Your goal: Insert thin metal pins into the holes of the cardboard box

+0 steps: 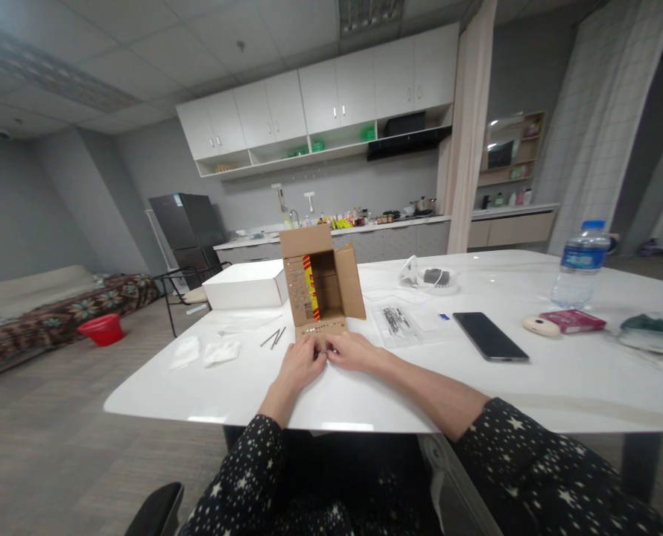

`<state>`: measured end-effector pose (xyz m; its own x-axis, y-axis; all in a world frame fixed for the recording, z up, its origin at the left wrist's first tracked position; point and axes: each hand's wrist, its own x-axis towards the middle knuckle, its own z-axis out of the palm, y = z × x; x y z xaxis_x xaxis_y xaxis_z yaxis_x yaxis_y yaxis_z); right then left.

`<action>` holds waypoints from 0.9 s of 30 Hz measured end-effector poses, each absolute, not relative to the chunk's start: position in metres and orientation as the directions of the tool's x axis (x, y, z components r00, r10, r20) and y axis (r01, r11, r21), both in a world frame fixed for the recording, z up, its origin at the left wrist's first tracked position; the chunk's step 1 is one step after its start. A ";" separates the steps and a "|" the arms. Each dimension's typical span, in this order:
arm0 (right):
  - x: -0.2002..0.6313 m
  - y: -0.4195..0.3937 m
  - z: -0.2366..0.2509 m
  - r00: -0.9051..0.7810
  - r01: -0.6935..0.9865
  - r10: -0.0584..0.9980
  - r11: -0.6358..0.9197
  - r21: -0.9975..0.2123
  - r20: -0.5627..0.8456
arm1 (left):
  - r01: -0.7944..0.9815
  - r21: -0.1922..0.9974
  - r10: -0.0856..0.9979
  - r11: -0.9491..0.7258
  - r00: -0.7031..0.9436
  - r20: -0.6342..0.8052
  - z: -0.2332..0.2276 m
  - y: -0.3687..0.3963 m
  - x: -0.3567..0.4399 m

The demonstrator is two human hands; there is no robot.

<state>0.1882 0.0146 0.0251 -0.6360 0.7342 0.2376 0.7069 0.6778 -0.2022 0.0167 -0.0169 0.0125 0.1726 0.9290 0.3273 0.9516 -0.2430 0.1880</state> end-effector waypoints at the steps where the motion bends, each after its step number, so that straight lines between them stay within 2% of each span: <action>1: 0.188 0.014 0.025 -0.635 0.709 0.736 0.676 -0.201 0.235 | 0.951 0.190 0.929 -0.243 0.172 0.329 0.012 -0.017 0.017; 5: 0.188 0.014 0.026 -0.632 0.714 0.742 0.670 -0.202 0.225 | 0.950 0.193 0.929 -0.246 0.174 0.327 0.010 -0.015 0.015; 12: 0.188 0.016 0.024 -0.626 0.719 0.743 0.668 -0.194 0.237 | 0.957 0.130 0.920 -0.261 0.205 0.334 0.005 -0.012 0.013; 27: 0.188 0.014 0.026 -0.623 0.721 0.745 0.665 -0.195 0.239 | 0.957 0.131 0.922 -0.259 0.204 0.328 0.003 -0.010 0.012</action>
